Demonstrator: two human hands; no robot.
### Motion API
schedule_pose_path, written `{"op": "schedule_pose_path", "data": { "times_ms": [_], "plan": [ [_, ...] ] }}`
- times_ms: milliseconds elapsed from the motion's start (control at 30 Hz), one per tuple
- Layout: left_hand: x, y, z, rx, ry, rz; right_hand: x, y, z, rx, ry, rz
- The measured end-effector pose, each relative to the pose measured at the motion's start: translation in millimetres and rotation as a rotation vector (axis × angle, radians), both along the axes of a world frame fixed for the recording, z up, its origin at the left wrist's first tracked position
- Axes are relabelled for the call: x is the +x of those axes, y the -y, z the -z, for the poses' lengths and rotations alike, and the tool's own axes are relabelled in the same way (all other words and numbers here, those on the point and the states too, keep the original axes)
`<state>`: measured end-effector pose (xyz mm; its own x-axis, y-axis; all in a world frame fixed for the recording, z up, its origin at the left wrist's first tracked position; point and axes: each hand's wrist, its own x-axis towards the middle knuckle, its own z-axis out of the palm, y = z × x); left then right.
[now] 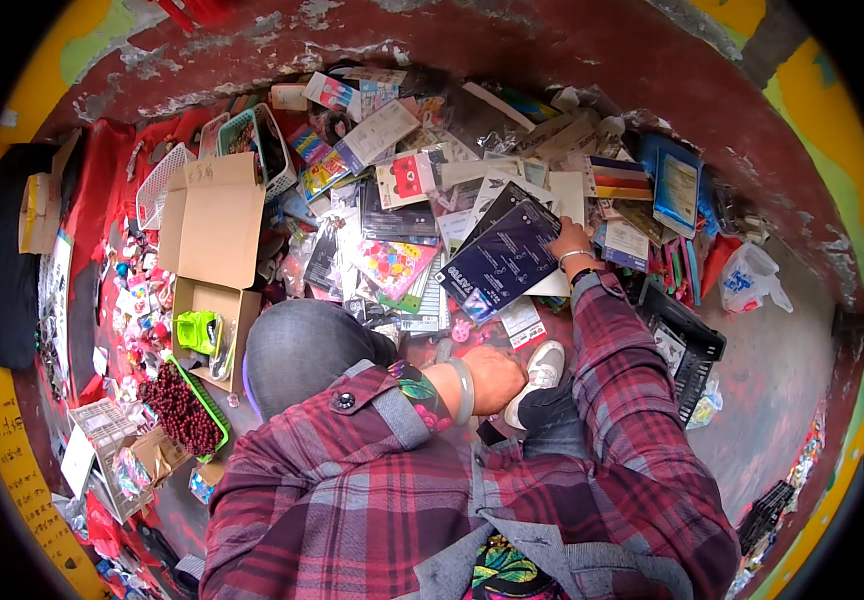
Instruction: The person sits on the floor and wipes various temporary tattoo sheets with a cloth. They handle the sheets one by one, turning them over to clean both sides, and occasionally wipe the plastic packaging before placing the items back into a pile.
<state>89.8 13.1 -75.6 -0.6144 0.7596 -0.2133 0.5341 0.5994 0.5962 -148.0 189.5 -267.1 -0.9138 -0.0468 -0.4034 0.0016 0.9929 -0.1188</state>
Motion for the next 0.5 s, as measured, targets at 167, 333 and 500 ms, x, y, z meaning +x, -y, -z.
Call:
{"op": "schedule_pose_path", "data": {
  "times_ms": [167, 333, 500],
  "plan": [
    [4, -3, 10, 0.021, -0.063, 0.015, -1, 0, 17, -0.168, -0.113, 0.125],
    [0, -1, 4, 0.012, 0.034, 0.004, -16, -1, 15, -0.348, 0.237, -0.006],
    [2, 2, 22, -0.063, 0.068, 0.006, 5, 19, -50, -0.807, 0.399, 0.156]
  ]
}}
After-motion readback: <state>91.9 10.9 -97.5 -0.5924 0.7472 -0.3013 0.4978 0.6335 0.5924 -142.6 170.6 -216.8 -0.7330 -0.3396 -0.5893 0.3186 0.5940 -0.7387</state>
